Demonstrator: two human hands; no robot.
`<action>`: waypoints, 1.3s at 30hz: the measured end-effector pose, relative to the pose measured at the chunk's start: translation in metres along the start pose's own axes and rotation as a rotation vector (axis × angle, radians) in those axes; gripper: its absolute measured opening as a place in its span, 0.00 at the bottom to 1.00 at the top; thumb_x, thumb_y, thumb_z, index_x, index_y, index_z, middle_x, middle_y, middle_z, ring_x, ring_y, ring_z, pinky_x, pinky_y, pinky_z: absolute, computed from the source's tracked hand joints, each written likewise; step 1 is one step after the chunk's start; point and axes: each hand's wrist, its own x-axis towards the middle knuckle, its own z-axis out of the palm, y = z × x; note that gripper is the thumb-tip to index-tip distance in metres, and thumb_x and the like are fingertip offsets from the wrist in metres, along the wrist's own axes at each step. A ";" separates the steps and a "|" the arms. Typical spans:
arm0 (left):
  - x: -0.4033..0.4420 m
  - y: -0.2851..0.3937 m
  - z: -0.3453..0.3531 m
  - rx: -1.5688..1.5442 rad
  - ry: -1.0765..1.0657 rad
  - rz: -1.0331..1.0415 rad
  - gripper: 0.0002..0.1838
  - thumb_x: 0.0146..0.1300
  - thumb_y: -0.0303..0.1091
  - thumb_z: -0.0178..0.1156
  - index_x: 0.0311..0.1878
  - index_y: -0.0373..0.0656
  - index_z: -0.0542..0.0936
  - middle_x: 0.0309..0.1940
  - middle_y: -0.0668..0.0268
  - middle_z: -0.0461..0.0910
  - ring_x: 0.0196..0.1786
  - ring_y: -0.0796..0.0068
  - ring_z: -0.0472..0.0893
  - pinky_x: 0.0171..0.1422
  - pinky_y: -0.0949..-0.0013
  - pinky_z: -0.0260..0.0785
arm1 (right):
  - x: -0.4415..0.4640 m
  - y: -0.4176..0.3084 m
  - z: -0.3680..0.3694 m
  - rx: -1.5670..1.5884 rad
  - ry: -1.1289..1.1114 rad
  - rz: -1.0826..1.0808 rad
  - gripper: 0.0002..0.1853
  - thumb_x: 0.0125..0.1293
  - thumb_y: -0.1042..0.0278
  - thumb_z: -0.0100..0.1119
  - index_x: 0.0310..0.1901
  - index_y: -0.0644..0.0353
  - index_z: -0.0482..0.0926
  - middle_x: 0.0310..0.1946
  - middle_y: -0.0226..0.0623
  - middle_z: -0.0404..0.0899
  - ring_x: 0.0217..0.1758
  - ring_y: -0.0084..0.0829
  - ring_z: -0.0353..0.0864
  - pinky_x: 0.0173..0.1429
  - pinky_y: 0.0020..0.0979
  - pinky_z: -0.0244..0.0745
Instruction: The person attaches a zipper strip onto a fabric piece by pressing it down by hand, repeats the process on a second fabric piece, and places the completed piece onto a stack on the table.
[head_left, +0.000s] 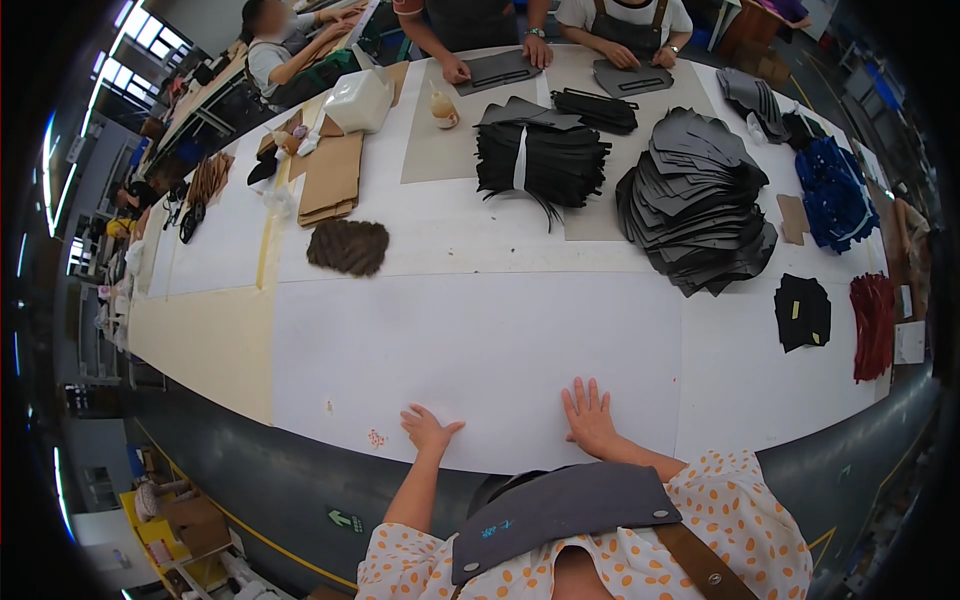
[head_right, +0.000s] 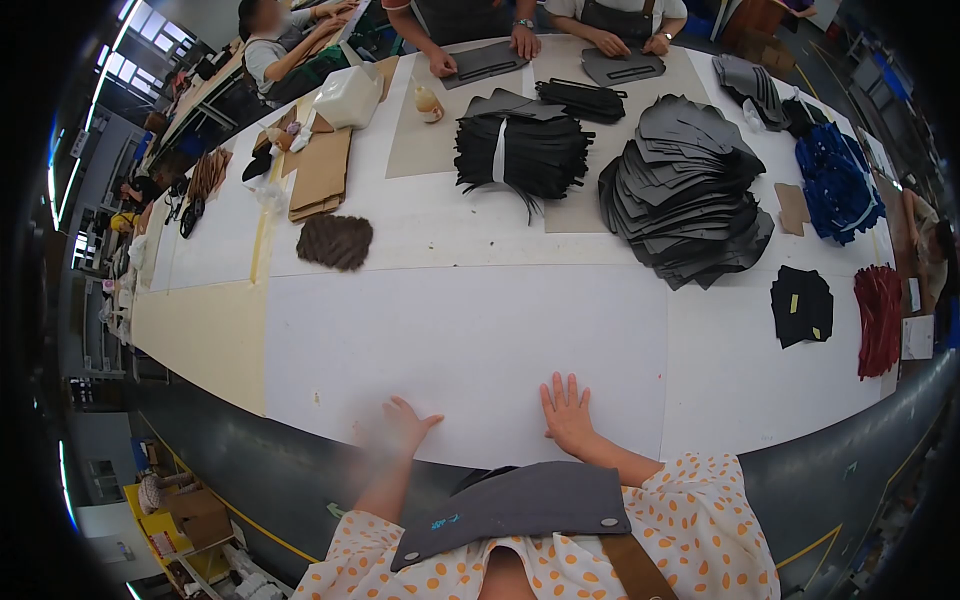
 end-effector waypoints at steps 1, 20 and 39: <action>0.000 0.000 -0.001 0.000 -0.006 -0.004 0.75 0.41 0.67 0.79 0.78 0.26 0.47 0.75 0.25 0.46 0.76 0.22 0.54 0.78 0.43 0.59 | 0.000 0.000 0.000 0.001 0.000 0.001 0.58 0.53 0.57 0.78 0.79 0.65 0.51 0.80 0.66 0.36 0.81 0.75 0.37 0.70 0.82 0.48; 0.002 -0.001 0.004 0.010 0.009 0.005 0.75 0.41 0.67 0.79 0.78 0.26 0.47 0.75 0.26 0.47 0.76 0.24 0.54 0.78 0.43 0.59 | 0.000 -0.003 -0.010 -0.012 -0.057 0.006 0.56 0.57 0.56 0.76 0.79 0.66 0.49 0.80 0.70 0.35 0.81 0.76 0.35 0.71 0.80 0.47; 0.019 -0.014 0.029 -0.032 0.028 -0.018 0.76 0.40 0.67 0.80 0.78 0.25 0.47 0.76 0.27 0.47 0.78 0.29 0.53 0.79 0.43 0.56 | -0.001 0.000 0.001 -0.036 0.015 -0.016 0.56 0.55 0.53 0.77 0.78 0.65 0.52 0.79 0.70 0.41 0.80 0.77 0.40 0.68 0.82 0.51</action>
